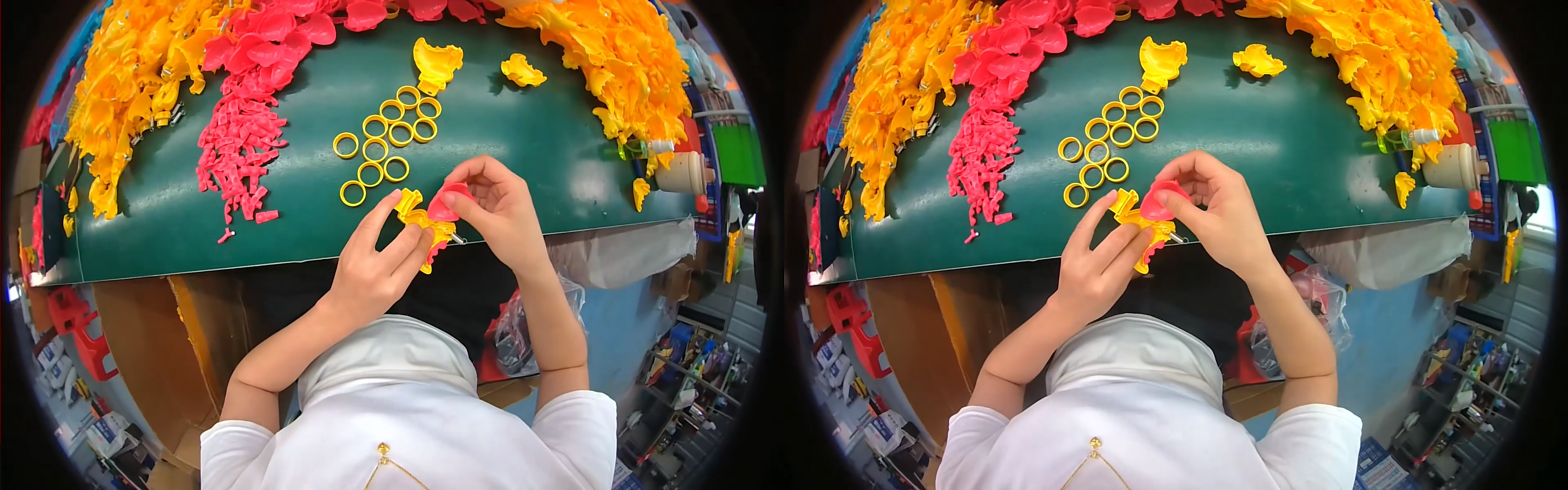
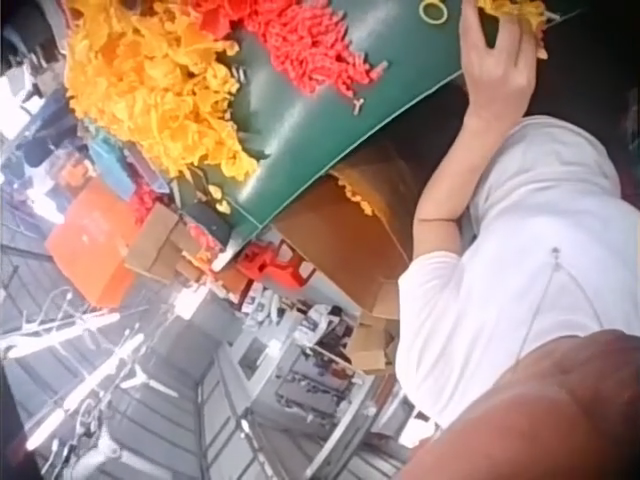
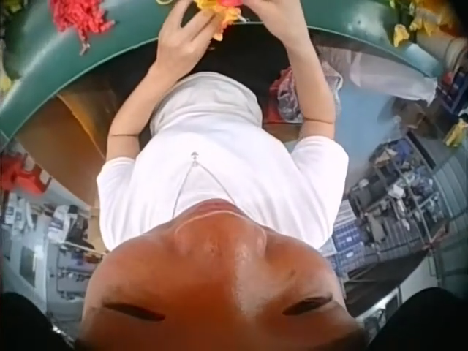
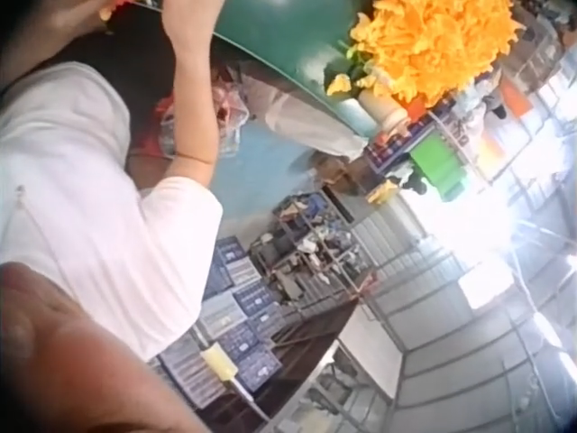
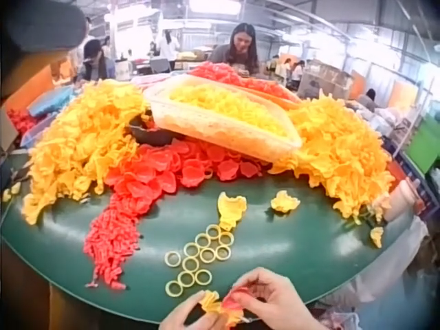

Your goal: The worker is assembling small plastic toy components by attaching pink and yellow pieces to a base at a factory workbench.

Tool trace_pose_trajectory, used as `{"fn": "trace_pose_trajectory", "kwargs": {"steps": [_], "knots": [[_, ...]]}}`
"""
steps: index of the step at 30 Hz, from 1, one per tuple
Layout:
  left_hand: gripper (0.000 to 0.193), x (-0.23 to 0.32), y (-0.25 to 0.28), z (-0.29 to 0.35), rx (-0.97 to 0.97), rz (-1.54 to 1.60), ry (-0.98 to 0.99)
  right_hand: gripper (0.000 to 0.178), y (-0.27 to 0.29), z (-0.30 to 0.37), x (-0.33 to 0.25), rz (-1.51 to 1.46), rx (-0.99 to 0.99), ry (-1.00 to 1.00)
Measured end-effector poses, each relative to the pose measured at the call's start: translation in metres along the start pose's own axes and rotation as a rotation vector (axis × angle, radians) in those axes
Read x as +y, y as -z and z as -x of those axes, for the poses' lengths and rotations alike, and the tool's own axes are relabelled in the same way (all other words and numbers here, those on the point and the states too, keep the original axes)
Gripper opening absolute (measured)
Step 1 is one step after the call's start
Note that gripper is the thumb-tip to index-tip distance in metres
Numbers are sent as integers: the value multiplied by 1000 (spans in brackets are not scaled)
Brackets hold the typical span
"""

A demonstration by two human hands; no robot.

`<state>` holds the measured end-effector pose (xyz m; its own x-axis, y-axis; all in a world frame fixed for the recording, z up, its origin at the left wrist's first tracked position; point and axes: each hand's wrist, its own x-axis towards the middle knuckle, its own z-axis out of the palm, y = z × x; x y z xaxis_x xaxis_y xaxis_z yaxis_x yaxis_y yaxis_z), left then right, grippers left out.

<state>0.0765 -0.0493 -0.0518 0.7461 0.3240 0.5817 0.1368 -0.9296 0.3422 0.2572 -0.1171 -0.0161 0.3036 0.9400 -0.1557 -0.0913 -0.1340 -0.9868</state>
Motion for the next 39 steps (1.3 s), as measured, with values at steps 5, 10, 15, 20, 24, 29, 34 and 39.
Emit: {"fn": "trace_pose_trajectory", "kwargs": {"steps": [5,10,15,20,24,29,34,39], "knots": [[23,-1,1,1,-7,23,5,10,-4,3,-6,104,84,15],[23,-1,3,-1,3,28,18,16,3,2,-1,444,112,176],[36,-1,8,-4,-37,29,31,17,-6,4,-7,746,166,282],[35,3,11,-8,-76,25,52,20,5,0,-11,737,159,423],[19,3,8,-6,-47,-11,36,20,-5,8,-11,674,205,353],[20,4,9,-10,-46,-17,28,17,-16,11,-2,608,227,372],[20,3,8,-10,-25,-29,15,13,-24,12,3,771,272,362],[20,2,7,-10,-16,-19,6,14,-32,16,7,854,375,468]]}}
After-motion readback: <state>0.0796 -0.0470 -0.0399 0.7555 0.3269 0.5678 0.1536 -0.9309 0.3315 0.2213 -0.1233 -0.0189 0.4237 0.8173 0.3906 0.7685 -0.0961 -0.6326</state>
